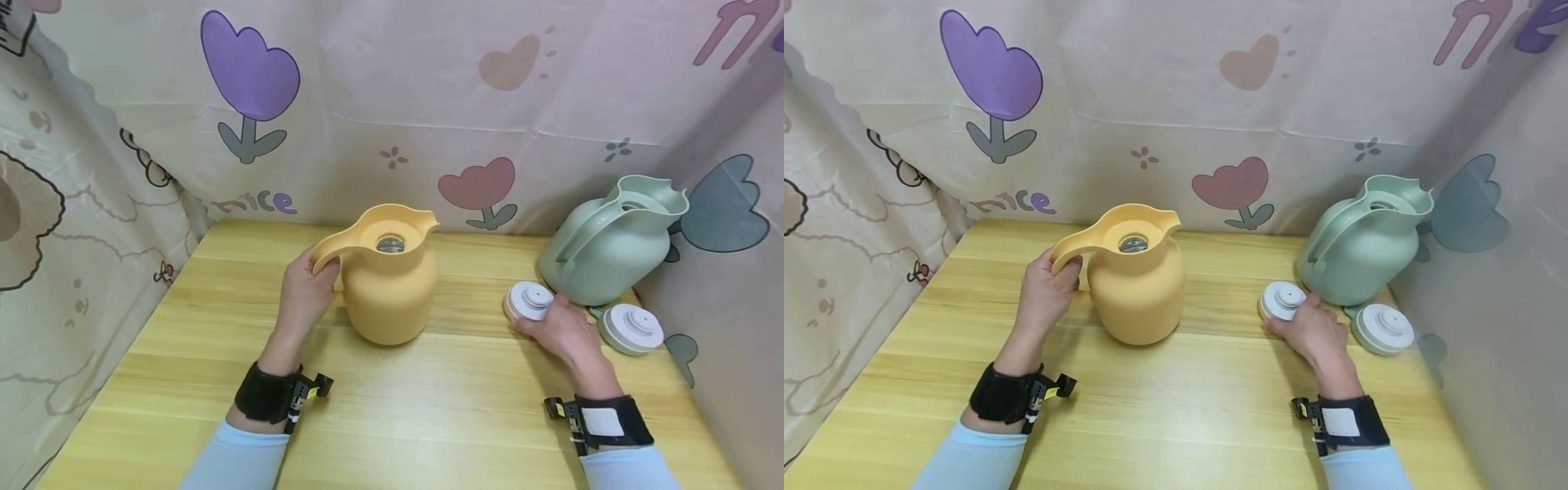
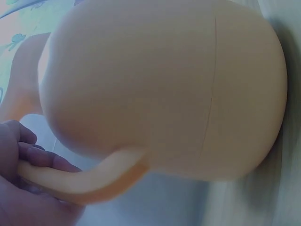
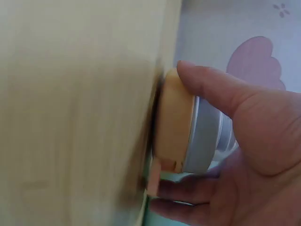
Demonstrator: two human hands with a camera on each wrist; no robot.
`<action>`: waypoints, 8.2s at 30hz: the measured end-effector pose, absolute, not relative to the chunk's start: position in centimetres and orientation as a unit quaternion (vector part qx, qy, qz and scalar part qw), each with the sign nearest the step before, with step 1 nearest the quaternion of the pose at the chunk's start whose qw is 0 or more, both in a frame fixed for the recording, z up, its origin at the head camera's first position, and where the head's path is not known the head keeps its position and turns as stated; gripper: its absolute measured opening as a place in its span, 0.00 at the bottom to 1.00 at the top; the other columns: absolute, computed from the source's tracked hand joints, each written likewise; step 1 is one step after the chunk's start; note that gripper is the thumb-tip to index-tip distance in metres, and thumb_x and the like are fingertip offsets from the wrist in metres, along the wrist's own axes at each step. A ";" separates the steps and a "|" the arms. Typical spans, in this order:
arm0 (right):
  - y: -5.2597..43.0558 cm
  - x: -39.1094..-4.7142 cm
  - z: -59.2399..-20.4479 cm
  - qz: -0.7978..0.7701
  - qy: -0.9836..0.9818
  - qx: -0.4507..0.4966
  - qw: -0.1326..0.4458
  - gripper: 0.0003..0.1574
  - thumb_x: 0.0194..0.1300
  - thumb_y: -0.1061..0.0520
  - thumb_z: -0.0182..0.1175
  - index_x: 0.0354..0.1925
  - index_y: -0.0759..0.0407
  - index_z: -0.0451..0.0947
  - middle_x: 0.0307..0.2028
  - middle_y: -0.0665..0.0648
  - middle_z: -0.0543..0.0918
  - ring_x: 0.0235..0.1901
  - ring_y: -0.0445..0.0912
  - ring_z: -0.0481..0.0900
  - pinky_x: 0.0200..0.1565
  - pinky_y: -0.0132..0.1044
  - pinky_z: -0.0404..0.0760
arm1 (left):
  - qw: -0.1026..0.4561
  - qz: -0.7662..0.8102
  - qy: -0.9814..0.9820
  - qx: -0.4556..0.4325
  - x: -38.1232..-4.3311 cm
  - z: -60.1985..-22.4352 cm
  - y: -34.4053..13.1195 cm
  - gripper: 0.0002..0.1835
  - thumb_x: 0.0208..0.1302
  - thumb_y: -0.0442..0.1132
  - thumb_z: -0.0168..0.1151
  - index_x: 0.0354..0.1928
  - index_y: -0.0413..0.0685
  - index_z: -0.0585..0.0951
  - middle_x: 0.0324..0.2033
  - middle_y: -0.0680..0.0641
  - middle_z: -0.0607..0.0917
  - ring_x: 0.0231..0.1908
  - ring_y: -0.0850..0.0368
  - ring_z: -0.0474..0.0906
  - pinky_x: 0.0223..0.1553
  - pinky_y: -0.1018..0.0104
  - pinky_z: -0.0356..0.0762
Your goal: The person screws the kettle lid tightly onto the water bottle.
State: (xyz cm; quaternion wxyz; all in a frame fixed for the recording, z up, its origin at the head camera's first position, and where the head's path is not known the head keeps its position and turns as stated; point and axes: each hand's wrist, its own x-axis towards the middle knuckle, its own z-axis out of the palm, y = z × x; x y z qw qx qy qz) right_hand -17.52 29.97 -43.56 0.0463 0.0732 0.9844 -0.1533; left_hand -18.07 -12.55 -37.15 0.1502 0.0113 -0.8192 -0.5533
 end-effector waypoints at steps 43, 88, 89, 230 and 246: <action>27.8 -18.0 -43.7 -0.427 0.904 -0.018 -0.026 0.62 0.50 0.35 0.71 0.71 0.60 0.54 0.62 0.68 0.67 0.59 0.62 0.66 0.55 0.61 0.69 | 0.134 -0.557 -0.819 0.002 -17.9 -37.1 -12.8 0.10 0.64 0.47 0.57 0.36 0.50 0.79 0.19 0.45 0.71 0.21 0.49 0.67 0.23 0.60 0.66; 9.7 -24.0 -22.9 -0.246 0.877 -0.412 0.001 0.30 0.54 0.40 0.68 0.55 0.41 0.75 0.51 0.44 0.78 0.42 0.42 0.74 0.41 0.39 0.74 | 0.137 -0.577 -0.805 -0.022 -18.1 -37.4 -12.7 0.09 0.63 0.46 0.58 0.38 0.50 0.81 0.27 0.44 0.79 0.28 0.49 0.72 0.29 0.59 0.71; 9.7 -24.0 -23.0 -0.242 0.879 -0.412 -0.001 0.31 0.54 0.39 0.68 0.55 0.41 0.75 0.50 0.43 0.78 0.42 0.42 0.74 0.41 0.39 0.74 | 0.136 -0.578 -0.805 -0.022 -18.1 -37.4 -12.7 0.09 0.63 0.46 0.58 0.38 0.50 0.81 0.27 0.44 0.79 0.28 0.50 0.73 0.29 0.59 0.71; 12.4 -21.9 -21.8 -0.121 0.947 -0.296 0.020 0.64 0.38 0.14 0.59 0.63 0.49 0.60 0.48 0.51 0.77 0.45 0.45 0.75 0.47 0.45 0.76 | -0.124 -0.674 -0.696 -0.215 -15.3 -35.8 -11.3 0.20 0.69 0.46 0.56 0.22 0.41 0.70 0.14 0.45 0.70 0.16 0.54 0.66 0.20 0.66 0.67; 12.3 -21.3 -21.1 -0.090 0.949 -0.301 0.032 0.56 0.44 0.19 0.63 0.59 0.52 0.63 0.47 0.53 0.78 0.45 0.47 0.77 0.47 0.45 0.75 | -0.118 -0.673 -0.699 -0.210 -15.2 -35.7 -11.4 0.21 0.68 0.47 0.57 0.22 0.40 0.70 0.13 0.44 0.70 0.16 0.54 0.66 0.19 0.66 0.68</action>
